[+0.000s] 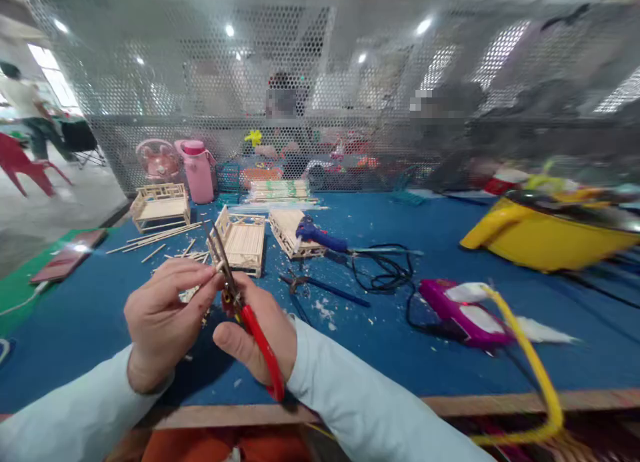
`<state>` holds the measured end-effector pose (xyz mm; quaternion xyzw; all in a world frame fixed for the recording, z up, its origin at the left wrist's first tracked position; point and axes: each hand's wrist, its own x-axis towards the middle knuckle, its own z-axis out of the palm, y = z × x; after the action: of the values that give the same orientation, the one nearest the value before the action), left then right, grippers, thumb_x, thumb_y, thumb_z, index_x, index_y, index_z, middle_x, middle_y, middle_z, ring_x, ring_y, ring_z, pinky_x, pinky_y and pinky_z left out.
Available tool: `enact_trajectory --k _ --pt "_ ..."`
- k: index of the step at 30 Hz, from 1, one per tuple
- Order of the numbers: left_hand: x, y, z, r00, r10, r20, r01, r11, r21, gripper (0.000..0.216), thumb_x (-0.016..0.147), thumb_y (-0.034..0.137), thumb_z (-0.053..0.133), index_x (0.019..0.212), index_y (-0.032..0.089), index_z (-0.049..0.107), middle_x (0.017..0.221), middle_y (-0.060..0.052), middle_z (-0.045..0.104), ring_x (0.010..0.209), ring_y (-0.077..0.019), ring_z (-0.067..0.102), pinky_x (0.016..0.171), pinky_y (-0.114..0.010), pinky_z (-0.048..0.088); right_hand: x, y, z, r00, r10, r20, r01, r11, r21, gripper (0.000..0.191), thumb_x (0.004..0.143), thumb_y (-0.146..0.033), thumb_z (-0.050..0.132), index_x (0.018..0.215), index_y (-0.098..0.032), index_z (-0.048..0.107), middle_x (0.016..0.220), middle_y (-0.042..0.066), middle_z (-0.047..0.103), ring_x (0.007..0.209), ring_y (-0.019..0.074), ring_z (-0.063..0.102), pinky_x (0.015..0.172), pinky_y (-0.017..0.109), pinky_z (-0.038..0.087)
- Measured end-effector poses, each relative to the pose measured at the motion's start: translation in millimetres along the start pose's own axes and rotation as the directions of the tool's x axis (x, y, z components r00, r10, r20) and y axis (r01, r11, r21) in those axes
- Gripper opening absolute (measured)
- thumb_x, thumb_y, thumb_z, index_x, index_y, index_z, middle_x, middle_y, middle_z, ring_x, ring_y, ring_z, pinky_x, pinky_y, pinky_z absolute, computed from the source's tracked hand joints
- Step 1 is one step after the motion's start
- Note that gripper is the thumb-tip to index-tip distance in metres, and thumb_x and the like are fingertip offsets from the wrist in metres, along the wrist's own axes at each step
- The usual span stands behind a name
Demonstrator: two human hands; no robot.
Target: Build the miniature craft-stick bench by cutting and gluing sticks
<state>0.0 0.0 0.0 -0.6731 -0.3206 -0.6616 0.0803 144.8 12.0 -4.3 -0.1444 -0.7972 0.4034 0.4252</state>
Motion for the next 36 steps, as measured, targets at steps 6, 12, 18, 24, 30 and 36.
enact_trajectory --k 6,12,18,24,30,36 --pt "-3 -4 -1 0.996 0.078 0.033 -0.078 0.997 -0.005 0.025 0.067 0.002 0.071 0.085 0.017 0.065 0.076 -0.002 0.070 0.071 -0.0120 0.064 0.069 -0.028 0.052 -2 -3 3 0.997 0.049 -0.053 -0.050 0.998 -0.024 0.056 0.087 -0.057 0.039 0.125 -0.017 0.045 0.109 0.011 0.059 0.098 0.0223 0.056 0.090 0.035 0.043" --pt "-2 1 1 0.998 0.066 0.010 -0.066 0.996 -0.057 0.023 0.068 0.001 0.070 0.083 0.017 0.064 0.073 -0.001 0.069 0.068 -0.0114 0.064 0.069 -0.028 0.053 -5 -7 2 0.972 0.206 -0.116 -0.217 0.971 -0.096 0.032 0.088 -0.048 0.045 0.085 -0.017 0.056 0.065 -0.001 0.051 0.056 0.0115 0.042 0.056 0.026 0.039" --pt "-3 2 2 0.969 -0.246 -0.006 0.244 0.964 -0.106 0.007 0.073 0.012 0.068 0.076 0.018 0.067 0.072 -0.001 0.071 0.068 -0.0111 0.065 0.067 -0.023 0.054 -6 -3 -1 0.958 0.251 -0.140 -0.261 0.963 -0.061 0.039 0.087 -0.054 0.043 0.086 -0.016 0.052 0.060 -0.004 0.039 0.052 0.0091 0.033 0.049 0.024 0.030" --pt "-4 -2 3 0.896 -0.442 0.044 0.445 0.890 -0.104 0.007 0.077 0.023 0.065 0.079 0.018 0.070 0.076 -0.002 0.072 0.069 -0.0130 0.066 0.066 -0.023 0.054 -8 4 0 0.965 0.237 -0.108 -0.236 0.971 0.029 0.058 0.078 -0.067 0.046 0.108 -0.018 0.046 0.076 0.000 0.045 0.065 0.0135 0.042 0.060 0.028 0.041" --pt "1 -1 0 0.928 -0.361 0.096 0.368 0.927 -0.071 0.005 0.080 0.019 0.062 0.079 0.018 0.067 0.073 0.000 0.070 0.065 -0.0096 0.064 0.062 -0.019 0.051 -4 -3 -3 0.991 0.135 -0.021 -0.136 0.990 -0.039 0.068 0.079 -0.067 0.045 0.125 -0.017 0.044 0.102 0.008 0.056 0.088 0.0208 0.052 0.078 0.034 0.044" --pt "4 1 -2 0.970 -0.188 0.155 0.188 0.982 0.012 0.007 0.081 0.017 0.060 0.078 0.020 0.065 0.073 0.001 0.070 0.069 -0.0096 0.064 0.065 -0.019 0.050 -1 -4 -5 0.996 0.087 0.005 -0.086 0.995 -0.057 0.066 0.082 -0.064 0.044 0.131 -0.019 0.041 0.119 0.010 0.054 0.105 0.0243 0.053 0.097 0.039 0.039"
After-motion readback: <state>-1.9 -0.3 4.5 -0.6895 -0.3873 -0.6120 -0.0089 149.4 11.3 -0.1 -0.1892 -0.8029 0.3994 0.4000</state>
